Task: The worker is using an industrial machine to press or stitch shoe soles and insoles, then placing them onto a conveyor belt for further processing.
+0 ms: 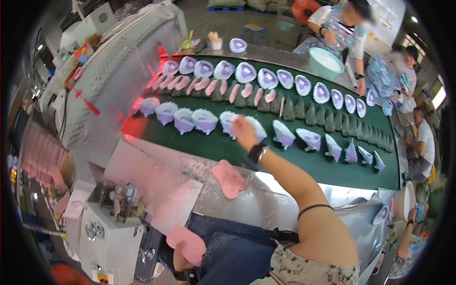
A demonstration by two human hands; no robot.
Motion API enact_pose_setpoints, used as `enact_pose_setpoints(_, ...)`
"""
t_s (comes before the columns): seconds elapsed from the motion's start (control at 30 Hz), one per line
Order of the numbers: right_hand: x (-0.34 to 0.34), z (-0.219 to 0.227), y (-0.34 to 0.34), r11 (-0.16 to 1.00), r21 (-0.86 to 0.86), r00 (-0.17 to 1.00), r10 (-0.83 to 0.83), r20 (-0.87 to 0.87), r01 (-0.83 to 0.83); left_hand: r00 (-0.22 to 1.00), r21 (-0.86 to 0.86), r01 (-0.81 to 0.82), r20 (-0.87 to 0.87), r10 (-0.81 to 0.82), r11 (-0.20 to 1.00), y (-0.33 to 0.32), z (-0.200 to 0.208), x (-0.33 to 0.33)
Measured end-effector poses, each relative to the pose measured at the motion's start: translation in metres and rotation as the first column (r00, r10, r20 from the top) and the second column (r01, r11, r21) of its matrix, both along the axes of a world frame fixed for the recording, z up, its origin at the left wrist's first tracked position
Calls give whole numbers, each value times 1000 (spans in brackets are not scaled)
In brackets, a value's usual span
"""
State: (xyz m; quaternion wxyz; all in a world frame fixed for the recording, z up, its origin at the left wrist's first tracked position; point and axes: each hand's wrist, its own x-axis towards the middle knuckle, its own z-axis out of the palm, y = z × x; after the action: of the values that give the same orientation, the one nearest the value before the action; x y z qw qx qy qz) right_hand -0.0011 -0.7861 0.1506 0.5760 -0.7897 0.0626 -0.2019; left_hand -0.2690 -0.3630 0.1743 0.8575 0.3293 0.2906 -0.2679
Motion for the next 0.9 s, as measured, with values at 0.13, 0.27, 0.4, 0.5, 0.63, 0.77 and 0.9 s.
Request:
enact_pose_setpoints(0.13, -127, 20, 160, 718, -9, 681, 657, -323, -696, 999, -55, 35, 9, -34, 998, 10, -10, 9)
enact_pose_setpoints(0.27, -184, 49, 246, 587, -180, 613, 731, -301, -789, 970, 223, -209, 170, 174, 952, -1, 15, 9)
enact_pose_setpoints(0.4, -139, 5, 293, 714, 114, 676, 694, -248, -691, 977, 132, -215, 11, 215, 968, 34, 4, -15)
enact_pose_setpoints(0.5, -87, -1, 328, 640, 451, 688, 722, -75, -622, 964, 17, -263, -40, 263, 965, 50, 14, -37)
enact_pose_setpoints(0.63, -26, -9, 364, 808, 80, 795, 589, -147, -584, 970, -69, -242, -8, 242, 968, 61, 8, -48)
enact_pose_setpoints(0.77, -3, -15, 366, 837, 15, 814, 537, -222, -548, 966, -30, -256, 10, 257, 966, 57, 18, -48)
enact_pose_setpoints(0.9, -14, 28, 351, 820, -459, 915, 402, 40, -341, 966, -23, -258, 5, 258, 966, 62, 10, -56)
